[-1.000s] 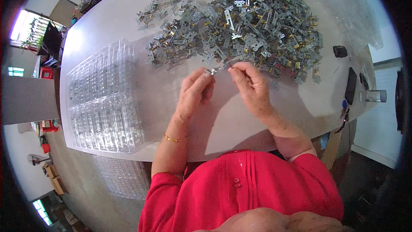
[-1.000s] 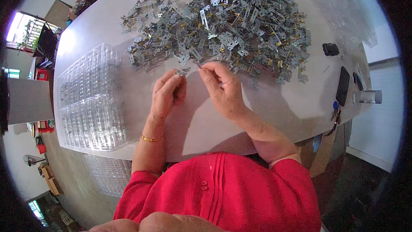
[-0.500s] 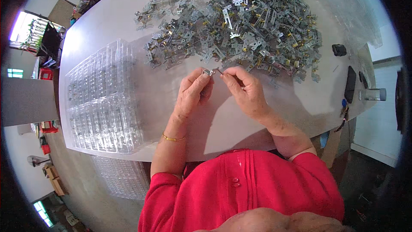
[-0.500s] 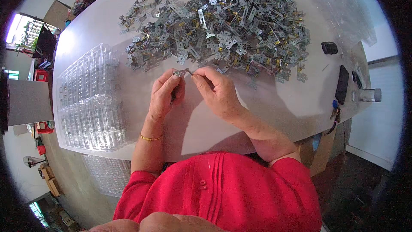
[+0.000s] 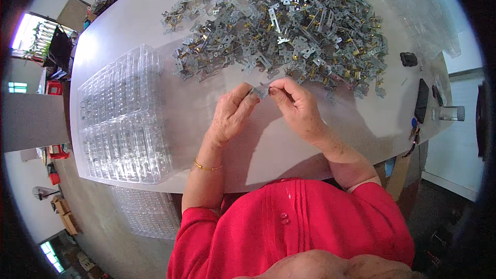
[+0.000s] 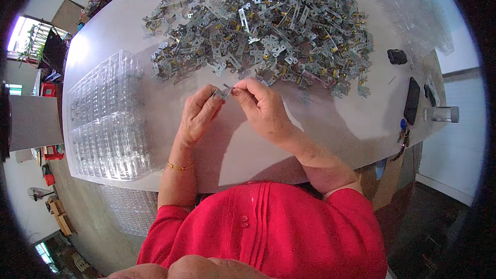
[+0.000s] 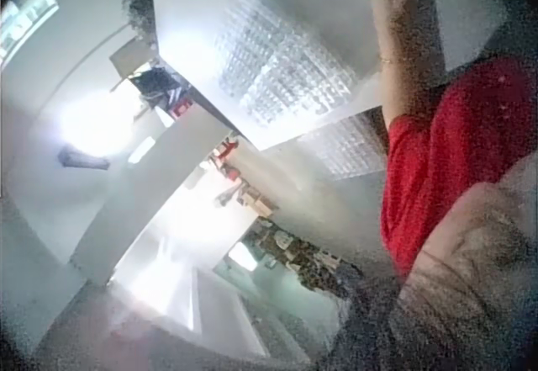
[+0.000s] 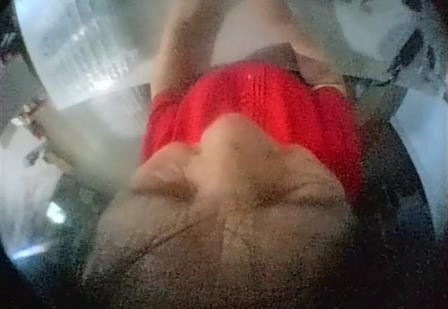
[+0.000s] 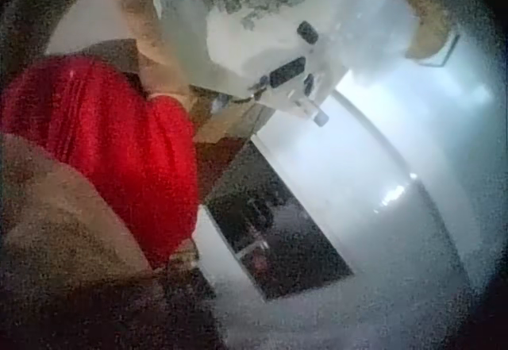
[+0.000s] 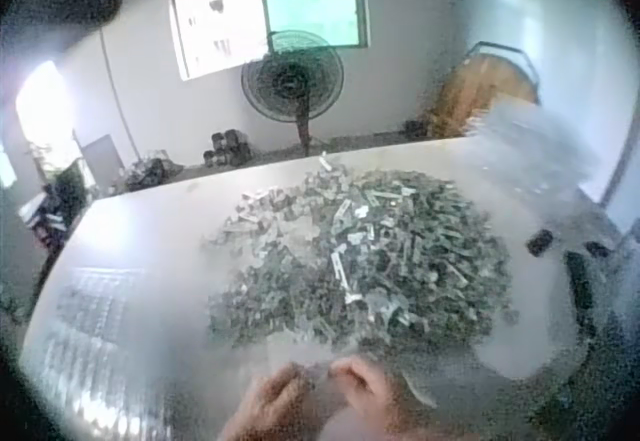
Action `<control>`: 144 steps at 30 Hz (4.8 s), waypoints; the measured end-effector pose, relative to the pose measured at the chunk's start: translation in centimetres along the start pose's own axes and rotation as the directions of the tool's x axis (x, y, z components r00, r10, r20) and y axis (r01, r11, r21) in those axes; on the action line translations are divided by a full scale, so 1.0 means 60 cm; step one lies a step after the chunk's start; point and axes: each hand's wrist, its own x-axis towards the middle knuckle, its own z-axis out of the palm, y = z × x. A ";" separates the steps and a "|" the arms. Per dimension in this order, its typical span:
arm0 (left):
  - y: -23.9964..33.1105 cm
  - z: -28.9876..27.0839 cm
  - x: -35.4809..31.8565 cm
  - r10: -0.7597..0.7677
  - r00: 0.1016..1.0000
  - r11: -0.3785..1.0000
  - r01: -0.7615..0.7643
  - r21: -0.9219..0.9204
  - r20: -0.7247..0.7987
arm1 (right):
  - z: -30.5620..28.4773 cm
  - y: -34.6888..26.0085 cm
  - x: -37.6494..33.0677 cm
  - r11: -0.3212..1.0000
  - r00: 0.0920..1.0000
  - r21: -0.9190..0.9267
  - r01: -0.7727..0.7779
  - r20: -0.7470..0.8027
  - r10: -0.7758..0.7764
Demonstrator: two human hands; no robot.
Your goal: The person picks up a metal bracket from a pile, inserts a small pin into it by hand, and places the assembled unit into a plastic tray.
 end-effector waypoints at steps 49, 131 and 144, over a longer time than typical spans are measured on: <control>-0.009 0.017 0.002 0.054 0.970 0.850 0.080 -0.521 0.237 | -0.020 0.017 0.021 0.984 0.966 0.017 0.176 -0.197 -0.170; 0.135 -0.206 -0.243 0.447 0.536 0.767 0.183 0.616 -0.716 | 0.047 0.038 -0.023 0.929 0.958 0.295 -0.222 0.243 0.151; 0.026 -0.458 -0.368 0.240 0.291 0.710 0.598 0.373 -0.926 | 0.055 0.021 -0.022 0.998 0.971 0.016 0.055 0.230 -0.057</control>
